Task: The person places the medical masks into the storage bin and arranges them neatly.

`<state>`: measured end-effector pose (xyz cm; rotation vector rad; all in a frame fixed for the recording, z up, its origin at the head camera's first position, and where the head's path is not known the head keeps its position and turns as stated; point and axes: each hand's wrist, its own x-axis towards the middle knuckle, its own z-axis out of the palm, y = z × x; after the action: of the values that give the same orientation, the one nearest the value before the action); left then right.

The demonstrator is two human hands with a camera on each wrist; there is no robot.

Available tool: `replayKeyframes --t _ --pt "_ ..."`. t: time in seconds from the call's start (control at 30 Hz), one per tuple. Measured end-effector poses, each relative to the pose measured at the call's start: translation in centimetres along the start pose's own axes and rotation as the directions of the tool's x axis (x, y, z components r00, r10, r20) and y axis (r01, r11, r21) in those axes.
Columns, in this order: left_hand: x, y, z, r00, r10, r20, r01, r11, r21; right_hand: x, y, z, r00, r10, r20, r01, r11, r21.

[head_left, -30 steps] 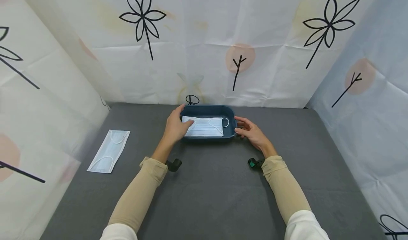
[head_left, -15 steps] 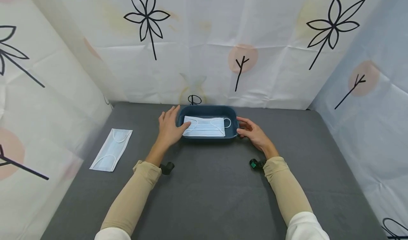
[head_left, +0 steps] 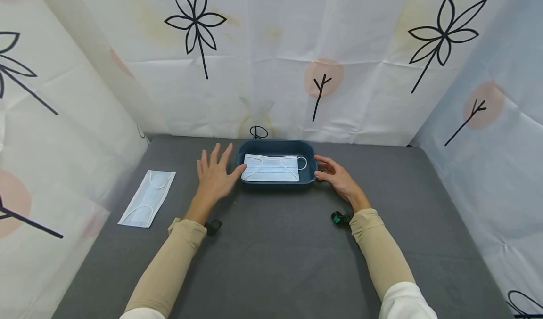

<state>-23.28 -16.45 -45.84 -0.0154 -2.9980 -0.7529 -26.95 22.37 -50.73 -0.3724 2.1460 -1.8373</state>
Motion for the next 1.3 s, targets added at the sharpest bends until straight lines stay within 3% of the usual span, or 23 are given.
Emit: replayKeyframes --t 0.47,1.3 --pt "-0.4 -3.4 -0.7 0.999 -0.016 -0.040 0.019 0.996 0.083 0.0 -0.2 0.1 1.000 -0.001 -0.007 0.001 1.000 0.005" --pt "-3.1 -9.6 -3.8 0.986 -0.152 -0.066 0.155 0.987 0.035 -0.1 -0.2 0.1 1.000 0.024 -0.006 -0.024 1.000 0.016"
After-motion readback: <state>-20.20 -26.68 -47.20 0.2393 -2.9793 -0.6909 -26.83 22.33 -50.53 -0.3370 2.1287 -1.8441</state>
